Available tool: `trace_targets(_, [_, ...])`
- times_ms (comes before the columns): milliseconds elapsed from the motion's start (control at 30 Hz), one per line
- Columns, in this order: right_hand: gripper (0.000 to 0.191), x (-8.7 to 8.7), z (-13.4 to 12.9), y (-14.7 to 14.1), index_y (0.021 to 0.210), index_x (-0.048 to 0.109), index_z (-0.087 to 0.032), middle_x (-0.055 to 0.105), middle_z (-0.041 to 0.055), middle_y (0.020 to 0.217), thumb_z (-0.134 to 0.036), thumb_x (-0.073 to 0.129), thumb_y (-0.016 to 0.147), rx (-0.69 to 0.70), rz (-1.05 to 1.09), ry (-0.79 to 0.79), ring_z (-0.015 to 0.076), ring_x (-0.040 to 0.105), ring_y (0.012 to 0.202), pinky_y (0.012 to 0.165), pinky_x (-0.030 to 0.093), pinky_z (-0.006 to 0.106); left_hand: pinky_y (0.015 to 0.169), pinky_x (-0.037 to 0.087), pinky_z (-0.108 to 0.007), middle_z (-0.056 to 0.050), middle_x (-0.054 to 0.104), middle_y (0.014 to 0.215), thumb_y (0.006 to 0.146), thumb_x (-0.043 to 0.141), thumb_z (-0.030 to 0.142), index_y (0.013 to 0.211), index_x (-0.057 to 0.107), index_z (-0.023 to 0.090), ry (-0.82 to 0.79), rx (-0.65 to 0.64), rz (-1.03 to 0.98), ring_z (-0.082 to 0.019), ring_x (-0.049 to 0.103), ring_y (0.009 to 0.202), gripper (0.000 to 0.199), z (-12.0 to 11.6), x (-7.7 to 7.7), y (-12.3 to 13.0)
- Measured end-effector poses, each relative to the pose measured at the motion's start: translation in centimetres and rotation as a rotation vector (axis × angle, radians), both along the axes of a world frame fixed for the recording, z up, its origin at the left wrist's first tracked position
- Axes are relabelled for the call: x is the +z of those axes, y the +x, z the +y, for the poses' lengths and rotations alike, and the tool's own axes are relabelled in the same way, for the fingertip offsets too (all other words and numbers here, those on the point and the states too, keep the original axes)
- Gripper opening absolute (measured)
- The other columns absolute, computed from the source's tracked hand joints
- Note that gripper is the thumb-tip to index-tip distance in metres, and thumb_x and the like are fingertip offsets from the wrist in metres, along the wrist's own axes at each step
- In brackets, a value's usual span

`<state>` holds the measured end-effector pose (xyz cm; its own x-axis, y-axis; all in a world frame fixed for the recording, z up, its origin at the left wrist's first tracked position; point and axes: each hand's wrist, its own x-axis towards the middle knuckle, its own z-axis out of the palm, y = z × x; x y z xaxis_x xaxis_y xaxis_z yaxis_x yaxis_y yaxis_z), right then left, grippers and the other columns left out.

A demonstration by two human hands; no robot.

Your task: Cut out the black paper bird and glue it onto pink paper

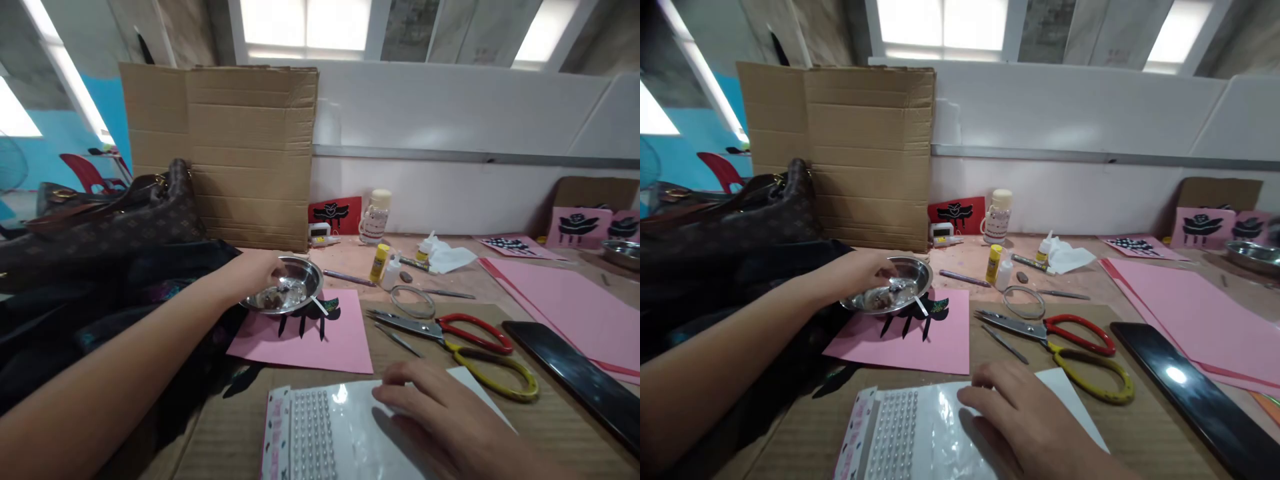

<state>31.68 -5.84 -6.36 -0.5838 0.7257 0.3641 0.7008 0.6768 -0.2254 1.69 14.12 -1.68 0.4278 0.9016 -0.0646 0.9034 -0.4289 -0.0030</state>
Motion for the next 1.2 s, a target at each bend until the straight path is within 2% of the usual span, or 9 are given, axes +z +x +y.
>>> trace_targets(100, [0.031, -0.6, -0.1, -0.1, 0.118, 0.07, -0.027, 0.078, 0.0054, 0.11, -0.008, 0.058, 0.096, -0.013, 0.056, -0.064, 0.0172, 0.076, 0.099, 0.088, 0.064, 0.025, 0.092, 0.061, -0.046, -0.01, 0.068, 0.127, 0.1, 0.068, 0.038, 0.126, 0.066, 0.018, -0.047, 0.04, 0.093, -0.025, 0.069, 0.108, 0.033, 0.7, -1.2, 1.3])
trace_targets(333, [0.032, -1.2, 0.2, -0.1, 0.109, 0.071, -0.028, 0.077, 0.0044, 0.104, -0.004, 0.057, 0.092, 0.012, 0.057, -0.172, 0.0189, 0.075, 0.095, 0.085, 0.063, 0.028, 0.093, 0.06, -0.046, -0.01, 0.068, 0.129, 0.101, 0.067, 0.037, 0.128, 0.066, 0.019, -0.037, 0.051, 0.146, -0.025, 0.069, 0.109, 0.033, 0.7, -2.3, 1.4])
trace_targets(600, [0.03, -0.6, 0.1, -0.2, 0.109, 0.071, -0.029, 0.077, 0.0041, 0.103, -0.006, 0.058, 0.095, -0.001, 0.084, -0.235, 0.0192, 0.075, 0.096, 0.085, 0.063, 0.028, 0.093, 0.06, -0.045, -0.009, 0.072, 0.121, 0.101, 0.066, 0.038, 0.12, 0.069, 0.018, 0.042, 0.064, 0.109, -0.024, 0.071, 0.105, 0.028, 0.2, -1.4, 1.5])
trace_targets(700, [0.027, -0.7, -0.3, -0.1, 0.109, 0.071, -0.028, 0.077, 0.0046, 0.105, -0.008, 0.059, 0.096, -0.022, 0.083, -0.249, 0.0199, 0.074, 0.097, 0.086, 0.062, 0.029, 0.092, 0.056, -0.039, -0.009, 0.078, 0.111, 0.1, 0.061, 0.029, 0.111, 0.076, 0.021, 0.117, 0.075, 0.063, -0.026, 0.073, 0.102, 0.02, 0.0, -0.8, 1.5])
trace_targets(800, [0.027, -0.7, -0.4, 0.0, 0.11, 0.071, -0.028, 0.076, 0.0049, 0.105, -0.009, 0.059, 0.097, -0.021, 0.084, -0.263, 0.0199, 0.073, 0.096, 0.087, 0.062, 0.031, 0.087, 0.053, -0.035, -0.01, 0.082, 0.105, 0.095, 0.053, 0.023, 0.107, 0.08, 0.022, 0.179, 0.086, 0.015, -0.029, 0.075, 0.099, 0.03, -0.1, -0.5, 1.3])
trace_targets(933, [0.027, -0.6, -0.4, 0.0, 0.113, 0.071, -0.027, 0.076, 0.0048, 0.106, -0.009, 0.059, 0.098, -0.014, 0.102, -0.269, 0.0193, 0.073, 0.098, 0.088, 0.061, 0.03, 0.087, 0.052, -0.035, -0.01, 0.082, 0.112, 0.096, 0.048, 0.028, 0.118, 0.08, 0.023, 0.184, 0.063, -0.024, -0.03, 0.075, 0.103, 0.039, -0.2, -0.1, 0.6])
trace_targets(1000, [0.027, -0.5, -0.4, -0.1, 0.113, 0.071, -0.028, 0.076, 0.0046, 0.108, -0.01, 0.059, 0.098, -0.022, 0.108, -0.273, 0.0191, 0.072, 0.099, 0.089, 0.061, 0.03, 0.088, 0.052, -0.034, -0.008, 0.082, 0.114, 0.096, 0.05, 0.033, 0.116, 0.081, 0.025, 0.169, 0.046, -0.035, -0.03, 0.075, 0.105, 0.038, -0.3, 0.0, 0.4])
trace_targets(1100, [0.027, -0.4, -0.5, -0.2, 0.111, 0.071, -0.027, 0.076, 0.0042, 0.107, -0.009, 0.059, 0.097, -0.029, 0.113, -0.273, 0.0188, 0.072, 0.099, 0.091, 0.061, 0.03, 0.084, 0.052, -0.034, -0.008, 0.084, 0.103, 0.094, 0.055, 0.039, 0.107, 0.083, 0.025, 0.165, 0.045, -0.041, -0.03, 0.076, 0.096, 0.034, -0.2, 0.0, 0.3])
trace_targets(1200, [0.027, -0.4, -0.6, -0.3, 0.109, 0.071, -0.026, 0.075, 0.0046, 0.105, -0.006, 0.058, 0.096, -0.011, 0.12, -0.263, 0.0184, 0.071, 0.097, 0.089, 0.06, 0.029, 0.081, 0.052, -0.034, -0.009, 0.083, 0.099, 0.093, 0.053, 0.035, 0.109, 0.081, 0.025, 0.178, 0.058, -0.038, -0.03, 0.076, 0.092, 0.033, 0.0, -0.3, 0.3])
